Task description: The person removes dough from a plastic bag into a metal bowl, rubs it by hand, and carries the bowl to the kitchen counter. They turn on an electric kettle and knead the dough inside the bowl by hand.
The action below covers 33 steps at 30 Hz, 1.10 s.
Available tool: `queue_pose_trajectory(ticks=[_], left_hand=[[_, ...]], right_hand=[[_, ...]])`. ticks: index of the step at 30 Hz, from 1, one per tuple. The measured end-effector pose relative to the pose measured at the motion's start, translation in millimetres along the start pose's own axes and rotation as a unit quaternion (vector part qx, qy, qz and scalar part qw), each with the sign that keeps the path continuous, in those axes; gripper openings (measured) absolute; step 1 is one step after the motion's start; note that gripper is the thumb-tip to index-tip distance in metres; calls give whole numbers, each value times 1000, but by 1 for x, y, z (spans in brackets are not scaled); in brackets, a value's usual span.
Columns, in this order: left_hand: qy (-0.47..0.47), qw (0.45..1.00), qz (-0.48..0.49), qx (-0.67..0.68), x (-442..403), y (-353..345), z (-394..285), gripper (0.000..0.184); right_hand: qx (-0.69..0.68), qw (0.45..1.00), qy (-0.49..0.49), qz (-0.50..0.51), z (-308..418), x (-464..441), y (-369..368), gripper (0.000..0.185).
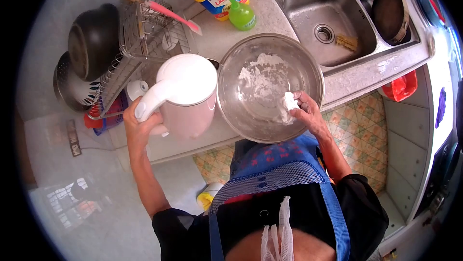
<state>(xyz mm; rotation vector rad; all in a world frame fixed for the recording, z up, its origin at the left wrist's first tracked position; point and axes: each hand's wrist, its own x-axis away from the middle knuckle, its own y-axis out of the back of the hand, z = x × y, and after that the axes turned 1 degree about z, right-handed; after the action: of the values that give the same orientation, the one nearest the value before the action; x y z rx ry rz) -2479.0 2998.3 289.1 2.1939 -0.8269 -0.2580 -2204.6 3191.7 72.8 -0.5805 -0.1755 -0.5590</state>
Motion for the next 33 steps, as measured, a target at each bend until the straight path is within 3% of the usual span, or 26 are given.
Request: queue_pose_trajectory(ticks=[6, 8, 9, 11, 14, 16, 19, 20, 22, 24, 25, 28, 30, 33], left_hand=[[14, 987, -126, 101, 33, 15, 53, 32], [61, 973, -169, 146, 48, 16, 51, 35], [48, 968, -183, 165, 52, 19, 69, 34], [52, 957, -197, 207, 64, 28, 86, 28], [36, 923, -238, 299, 75, 54, 120, 21], [73, 906, -285, 303, 100, 74, 141, 21], [115, 877, -350, 309, 127, 98, 194, 21], [125, 866, -374, 307, 138, 110, 214, 21], [128, 855, -400, 304, 153, 133, 241, 23], [151, 794, -525, 267, 160, 155, 259, 24], [153, 792, -527, 269, 163, 167, 275, 24], [97, 771, -579, 246, 163, 194, 343, 24], [62, 729, -643, 226, 153, 206, 376, 21], [62, 722, -654, 216, 143, 218, 407, 17]], right_hand=[[91, 993, -1, -75, 5, 3, -7, 35], [139, 988, 21, -70, 1, -1, -6, 35], [121, 984, 53, -121, -10, -7, -7, 34], [207, 975, 37, -73, -3, -12, -4, 43], [183, 977, 68, -88, 14, -20, -36, 46], [227, 967, 38, -107, 21, -17, -45, 46], [264, 953, 99, -111, 11, -25, -50, 39], [241, 955, 90, -145, 11, -23, -60, 37], [264, 952, 97, -120, 12, -26, -63, 37], [247, 955, 101, -127, 10, -28, -73, 36], [227, 958, 105, -141, 9, -28, -77, 35], [266, 949, 103, -136, 5, -33, -68, 34], [255, 952, 97, -139, 4, -33, -65, 39], [339, 916, 142, -164, -2, -32, -68, 35]])
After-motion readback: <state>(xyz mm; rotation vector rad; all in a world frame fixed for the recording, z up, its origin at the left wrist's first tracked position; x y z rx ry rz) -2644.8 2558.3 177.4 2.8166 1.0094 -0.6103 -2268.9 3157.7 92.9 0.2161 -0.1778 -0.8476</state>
